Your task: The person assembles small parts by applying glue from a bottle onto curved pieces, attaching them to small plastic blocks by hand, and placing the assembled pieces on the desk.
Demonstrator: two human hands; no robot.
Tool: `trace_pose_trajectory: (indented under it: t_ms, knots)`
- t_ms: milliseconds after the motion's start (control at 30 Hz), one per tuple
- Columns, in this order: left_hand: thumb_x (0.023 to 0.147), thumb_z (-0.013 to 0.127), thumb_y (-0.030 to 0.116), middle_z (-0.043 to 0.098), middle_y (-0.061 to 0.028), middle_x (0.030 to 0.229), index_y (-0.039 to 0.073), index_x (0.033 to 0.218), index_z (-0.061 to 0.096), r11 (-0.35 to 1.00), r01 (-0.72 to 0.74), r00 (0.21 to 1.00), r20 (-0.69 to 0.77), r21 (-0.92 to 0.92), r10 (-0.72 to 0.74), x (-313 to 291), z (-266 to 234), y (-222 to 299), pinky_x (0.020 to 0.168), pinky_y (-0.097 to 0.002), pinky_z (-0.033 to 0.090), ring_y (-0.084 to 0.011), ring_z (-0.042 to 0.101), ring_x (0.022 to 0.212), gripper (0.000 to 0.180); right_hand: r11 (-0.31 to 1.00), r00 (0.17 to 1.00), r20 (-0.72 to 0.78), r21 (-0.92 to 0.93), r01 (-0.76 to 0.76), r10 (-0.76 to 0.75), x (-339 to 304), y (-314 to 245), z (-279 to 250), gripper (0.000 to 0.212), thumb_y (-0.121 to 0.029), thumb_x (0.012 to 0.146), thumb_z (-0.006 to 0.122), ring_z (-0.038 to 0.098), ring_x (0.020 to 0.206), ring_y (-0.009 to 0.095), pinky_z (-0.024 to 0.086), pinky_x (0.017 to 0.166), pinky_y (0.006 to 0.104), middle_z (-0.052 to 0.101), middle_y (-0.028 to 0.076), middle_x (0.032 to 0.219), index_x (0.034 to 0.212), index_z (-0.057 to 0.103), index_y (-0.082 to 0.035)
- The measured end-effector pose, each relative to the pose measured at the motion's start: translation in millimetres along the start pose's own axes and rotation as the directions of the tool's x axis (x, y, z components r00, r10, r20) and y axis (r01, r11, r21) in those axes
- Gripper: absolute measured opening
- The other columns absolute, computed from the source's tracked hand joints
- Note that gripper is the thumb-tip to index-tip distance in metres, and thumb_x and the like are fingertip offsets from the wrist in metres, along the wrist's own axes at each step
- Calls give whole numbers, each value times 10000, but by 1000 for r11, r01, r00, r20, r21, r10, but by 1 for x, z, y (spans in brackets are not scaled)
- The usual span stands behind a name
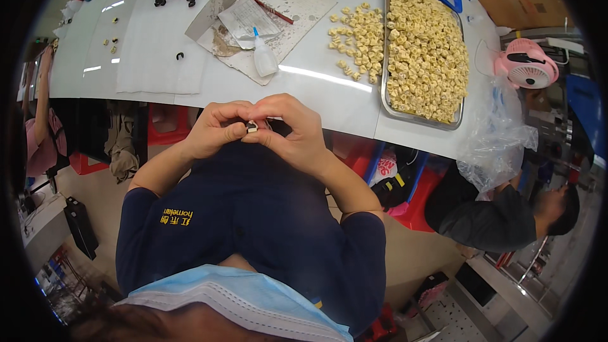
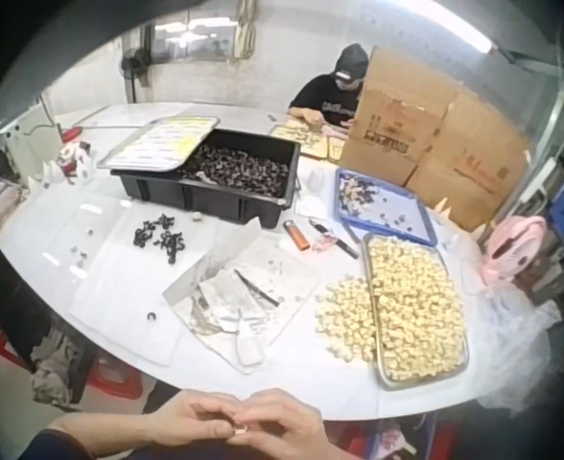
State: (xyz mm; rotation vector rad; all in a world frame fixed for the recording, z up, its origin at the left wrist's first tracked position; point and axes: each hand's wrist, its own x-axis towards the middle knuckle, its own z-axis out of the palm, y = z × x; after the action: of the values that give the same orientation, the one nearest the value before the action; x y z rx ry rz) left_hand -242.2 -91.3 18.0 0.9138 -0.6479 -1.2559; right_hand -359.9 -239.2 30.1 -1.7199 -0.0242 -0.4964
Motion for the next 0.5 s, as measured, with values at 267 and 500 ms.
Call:
trace_pose_trajectory:
  t_ms: [267, 500]
  knots:
    - [923, 526, 243, 606, -56, 1012, 20, 1039, 589, 869, 125, 988, -16, -478, -151, -1, 10, -9, 906, -294, 408, -124, 555, 972, 260, 931, 985, -25, -330, 154, -171, -1, -1, -2, 256, 20, 681, 725, 654, 806, 208, 519, 705, 264, 657, 124, 914, 909, 611, -1]
    - [935, 498, 279, 608, -53, 1016, 39, 1049, 588, 833, 145, 979, -43, -533, -198, -1, 9, -13, 928, -304, 392, -129, 550, 989, 281, 904, 982, -36, -399, 154, -184, 2, 0, -1, 264, 30, 663, 701, 662, 766, 208, 527, 673, 261, 665, 115, 875, 909, 611, -3]
